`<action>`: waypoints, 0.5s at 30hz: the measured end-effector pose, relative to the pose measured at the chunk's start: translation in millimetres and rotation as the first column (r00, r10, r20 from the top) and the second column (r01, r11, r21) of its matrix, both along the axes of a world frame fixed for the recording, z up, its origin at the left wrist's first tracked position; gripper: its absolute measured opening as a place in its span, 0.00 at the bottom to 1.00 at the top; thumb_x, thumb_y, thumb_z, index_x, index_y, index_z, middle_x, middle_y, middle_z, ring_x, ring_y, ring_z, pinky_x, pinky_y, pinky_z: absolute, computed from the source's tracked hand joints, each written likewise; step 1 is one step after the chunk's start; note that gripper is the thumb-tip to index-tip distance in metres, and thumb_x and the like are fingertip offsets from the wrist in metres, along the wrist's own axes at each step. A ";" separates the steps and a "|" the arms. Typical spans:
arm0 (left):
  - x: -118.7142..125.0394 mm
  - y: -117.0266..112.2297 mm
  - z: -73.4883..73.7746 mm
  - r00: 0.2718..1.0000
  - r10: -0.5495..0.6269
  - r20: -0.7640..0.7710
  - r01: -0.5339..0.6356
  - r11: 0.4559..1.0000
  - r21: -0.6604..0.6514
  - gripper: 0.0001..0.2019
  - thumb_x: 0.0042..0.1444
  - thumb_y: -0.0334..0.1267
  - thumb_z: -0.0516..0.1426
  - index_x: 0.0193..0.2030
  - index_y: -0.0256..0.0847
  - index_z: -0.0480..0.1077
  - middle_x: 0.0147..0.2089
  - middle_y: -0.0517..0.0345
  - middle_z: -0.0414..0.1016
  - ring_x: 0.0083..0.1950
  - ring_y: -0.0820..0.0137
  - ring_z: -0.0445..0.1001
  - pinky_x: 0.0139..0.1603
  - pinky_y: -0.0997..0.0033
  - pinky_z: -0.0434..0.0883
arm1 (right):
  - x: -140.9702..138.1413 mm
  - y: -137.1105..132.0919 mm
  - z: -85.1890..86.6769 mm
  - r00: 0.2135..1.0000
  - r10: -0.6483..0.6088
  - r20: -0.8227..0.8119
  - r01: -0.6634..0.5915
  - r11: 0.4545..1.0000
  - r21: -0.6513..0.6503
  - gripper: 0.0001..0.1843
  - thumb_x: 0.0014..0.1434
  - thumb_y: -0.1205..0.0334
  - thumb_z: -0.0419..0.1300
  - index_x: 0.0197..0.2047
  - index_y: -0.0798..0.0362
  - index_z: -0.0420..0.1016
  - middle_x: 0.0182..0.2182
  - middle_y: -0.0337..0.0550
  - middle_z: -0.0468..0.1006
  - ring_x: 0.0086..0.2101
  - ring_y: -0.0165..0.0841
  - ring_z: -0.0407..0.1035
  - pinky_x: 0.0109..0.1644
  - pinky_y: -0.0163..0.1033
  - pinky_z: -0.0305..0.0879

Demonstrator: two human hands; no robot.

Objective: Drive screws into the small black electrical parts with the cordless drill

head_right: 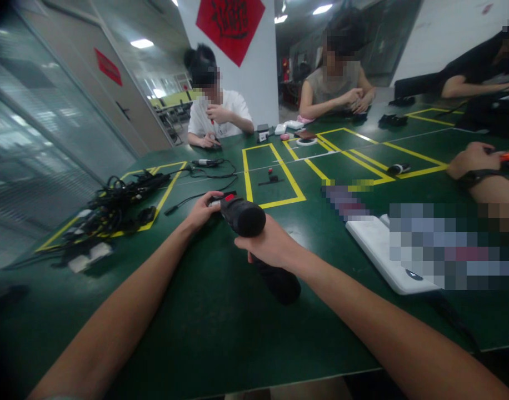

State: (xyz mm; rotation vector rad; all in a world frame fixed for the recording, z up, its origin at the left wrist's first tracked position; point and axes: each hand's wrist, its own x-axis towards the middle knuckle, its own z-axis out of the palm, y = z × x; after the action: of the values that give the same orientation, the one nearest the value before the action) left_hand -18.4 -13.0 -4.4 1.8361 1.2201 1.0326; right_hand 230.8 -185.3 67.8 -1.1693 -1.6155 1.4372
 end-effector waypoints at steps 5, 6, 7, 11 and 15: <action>-2.2 1.2 -1.1 1.000 0.015 -0.013 -0.014 0.999 0.034 0.19 0.45 0.41 0.64 0.46 0.41 0.74 0.45 0.55 0.75 0.43 0.64 0.72 0.49 0.60 0.70 | 0.7 -0.1 -0.1 1.000 -0.002 0.024 0.003 1.000 -0.021 0.03 0.51 0.64 0.60 0.30 0.54 0.71 0.18 0.41 0.73 0.21 0.32 0.67 0.28 0.38 0.62; -2.3 1.3 -1.5 1.000 0.018 -0.012 -0.017 0.999 0.038 0.19 0.45 0.41 0.64 0.45 0.41 0.75 0.46 0.54 0.75 0.44 0.64 0.72 0.50 0.60 0.70 | 1.0 -0.1 -0.2 1.000 -0.001 0.023 0.001 1.000 -0.016 0.03 0.51 0.64 0.60 0.29 0.54 0.71 0.18 0.41 0.73 0.21 0.32 0.67 0.29 0.38 0.62; -2.3 1.2 -1.8 1.000 0.019 -0.010 -0.019 0.999 0.040 0.19 0.45 0.41 0.64 0.45 0.41 0.75 0.46 0.54 0.75 0.45 0.63 0.72 0.50 0.59 0.70 | 1.4 -0.1 -0.4 1.000 0.002 0.021 -0.002 1.000 -0.009 0.03 0.51 0.64 0.60 0.29 0.54 0.71 0.19 0.41 0.73 0.21 0.32 0.67 0.29 0.38 0.62; -1.5 -0.4 -1.7 1.000 0.020 0.002 -0.020 0.999 0.031 0.18 0.45 0.41 0.63 0.45 0.41 0.75 0.46 0.53 0.75 0.45 0.63 0.72 0.50 0.58 0.70 | 2.4 0.0 -1.0 1.000 0.007 0.026 -0.007 1.000 0.005 0.04 0.51 0.63 0.60 0.27 0.54 0.71 0.19 0.42 0.73 0.22 0.32 0.68 0.29 0.39 0.62; -0.5 -2.1 -0.1 1.000 0.022 0.016 -0.022 1.000 0.007 0.19 0.44 0.41 0.64 0.45 0.41 0.76 0.43 0.53 0.75 0.41 0.63 0.72 0.46 0.59 0.72 | 2.2 -0.3 -0.6 0.999 -0.002 0.041 0.002 1.000 -0.009 0.03 0.51 0.64 0.60 0.28 0.54 0.71 0.19 0.42 0.73 0.22 0.32 0.68 0.29 0.39 0.62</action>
State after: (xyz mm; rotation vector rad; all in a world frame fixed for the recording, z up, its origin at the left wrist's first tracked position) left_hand -18.8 -15.0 -4.5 1.8201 1.2314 1.0631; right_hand 233.0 -185.5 67.2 -1.2128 -1.6366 1.4297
